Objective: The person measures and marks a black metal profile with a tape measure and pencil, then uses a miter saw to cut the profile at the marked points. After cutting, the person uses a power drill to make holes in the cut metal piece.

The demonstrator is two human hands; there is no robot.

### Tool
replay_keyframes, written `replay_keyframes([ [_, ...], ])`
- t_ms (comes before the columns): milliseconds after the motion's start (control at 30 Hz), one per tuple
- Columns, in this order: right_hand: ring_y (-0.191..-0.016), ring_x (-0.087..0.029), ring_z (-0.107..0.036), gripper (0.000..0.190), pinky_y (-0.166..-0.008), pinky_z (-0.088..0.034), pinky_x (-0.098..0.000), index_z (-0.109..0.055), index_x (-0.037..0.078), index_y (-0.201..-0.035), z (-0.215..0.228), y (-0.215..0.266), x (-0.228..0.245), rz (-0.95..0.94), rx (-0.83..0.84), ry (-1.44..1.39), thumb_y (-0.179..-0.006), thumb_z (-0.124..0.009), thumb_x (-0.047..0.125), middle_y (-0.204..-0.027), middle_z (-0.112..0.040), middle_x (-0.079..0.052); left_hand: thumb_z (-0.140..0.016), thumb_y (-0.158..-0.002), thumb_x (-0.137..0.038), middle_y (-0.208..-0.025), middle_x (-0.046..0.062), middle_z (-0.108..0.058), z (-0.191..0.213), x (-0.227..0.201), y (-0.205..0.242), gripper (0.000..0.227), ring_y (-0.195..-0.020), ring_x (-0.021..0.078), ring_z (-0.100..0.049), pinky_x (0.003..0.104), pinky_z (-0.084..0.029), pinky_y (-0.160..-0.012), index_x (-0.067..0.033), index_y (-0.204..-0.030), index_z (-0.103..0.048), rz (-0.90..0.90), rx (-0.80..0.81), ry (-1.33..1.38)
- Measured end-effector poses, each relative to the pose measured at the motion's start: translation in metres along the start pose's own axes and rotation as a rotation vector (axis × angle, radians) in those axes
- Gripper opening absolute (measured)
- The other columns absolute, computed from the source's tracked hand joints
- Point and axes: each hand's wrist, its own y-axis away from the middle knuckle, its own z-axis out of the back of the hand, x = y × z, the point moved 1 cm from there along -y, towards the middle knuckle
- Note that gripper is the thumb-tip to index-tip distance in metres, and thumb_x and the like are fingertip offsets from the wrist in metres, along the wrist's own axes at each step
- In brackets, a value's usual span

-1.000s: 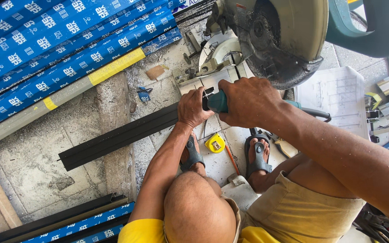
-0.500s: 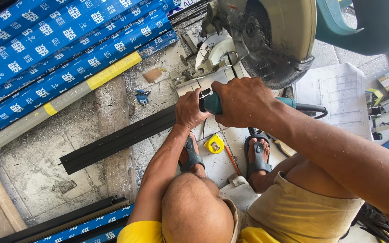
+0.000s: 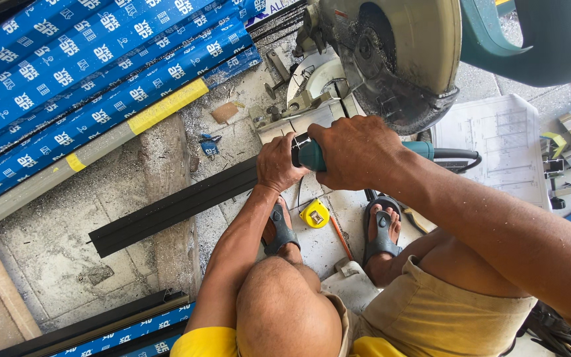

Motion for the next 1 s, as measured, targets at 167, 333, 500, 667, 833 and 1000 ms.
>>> replay_keyframes([
  [167,-0.091,-0.043,-0.076,0.058,-0.087,-0.062,-0.0537,-0.063,0.013,-0.127,-0.003,-0.005,0.001,0.048,0.025,0.009,-0.08,-0.077,0.043,-0.098,-0.075,-0.018,-0.089,-0.054,-0.041,-0.091,0.005,-0.069,0.011,-0.004,-0.005,0.081,-0.093,0.0224,-0.071,0.04,-0.058,-0.076,-0.0122,-0.124,-0.06,-0.013,0.003,-0.001],
  [333,-0.091,-0.043,-0.077,0.058,-0.085,-0.063,-0.0536,-0.062,0.014,-0.128,0.001,-0.002,-0.003,0.061,0.03,0.012,-0.08,-0.076,0.043,-0.099,-0.075,-0.019,-0.087,-0.056,-0.039,-0.09,0.004,-0.068,0.013,-0.005,-0.008,0.078,-0.09,0.0225,-0.071,0.039,-0.058,-0.074,-0.0139,-0.125,-0.061,-0.015,-0.006,0.0],
  [500,-0.089,-0.042,-0.077,0.054,-0.084,-0.061,-0.0529,-0.065,0.017,-0.123,-0.002,0.0,-0.008,0.053,-0.004,-0.021,-0.077,-0.074,0.044,-0.095,-0.076,-0.015,-0.081,-0.058,-0.03,-0.088,0.005,-0.067,0.007,0.002,-0.005,0.071,-0.09,0.0235,-0.071,0.038,-0.058,-0.073,-0.0128,-0.125,-0.062,-0.05,0.009,-0.011],
  [667,-0.089,-0.041,-0.078,0.053,-0.08,-0.061,-0.0552,-0.068,0.021,-0.117,0.042,0.026,-0.004,-0.022,0.022,0.021,-0.074,-0.074,0.052,-0.092,-0.077,-0.012,-0.081,-0.06,-0.033,-0.088,0.004,-0.068,0.016,-0.002,-0.007,0.069,-0.091,0.0214,-0.071,0.036,-0.057,-0.074,-0.0133,-0.123,-0.062,-0.033,-0.033,0.005],
  [833,-0.073,-0.033,-0.074,0.04,-0.073,-0.06,-0.0519,-0.06,0.026,-0.116,0.068,0.033,-0.008,-0.171,0.088,0.023,-0.087,-0.07,0.052,-0.076,-0.074,-0.006,-0.102,-0.053,-0.038,-0.097,0.01,-0.066,0.025,-0.007,-0.012,0.09,-0.083,0.0336,-0.065,0.044,-0.054,-0.074,-0.0101,-0.124,-0.056,-0.037,0.089,0.102],
  [1000,-0.079,-0.037,-0.072,0.037,-0.069,-0.058,-0.053,-0.061,0.025,-0.114,0.059,0.014,-0.008,-0.163,0.067,0.015,-0.088,-0.068,0.05,-0.082,-0.074,-0.009,-0.098,-0.056,-0.038,-0.098,0.008,-0.066,0.023,-0.006,-0.011,0.087,-0.086,0.0324,-0.065,0.045,-0.053,-0.075,-0.0112,-0.126,-0.055,-0.02,0.096,0.112],
])
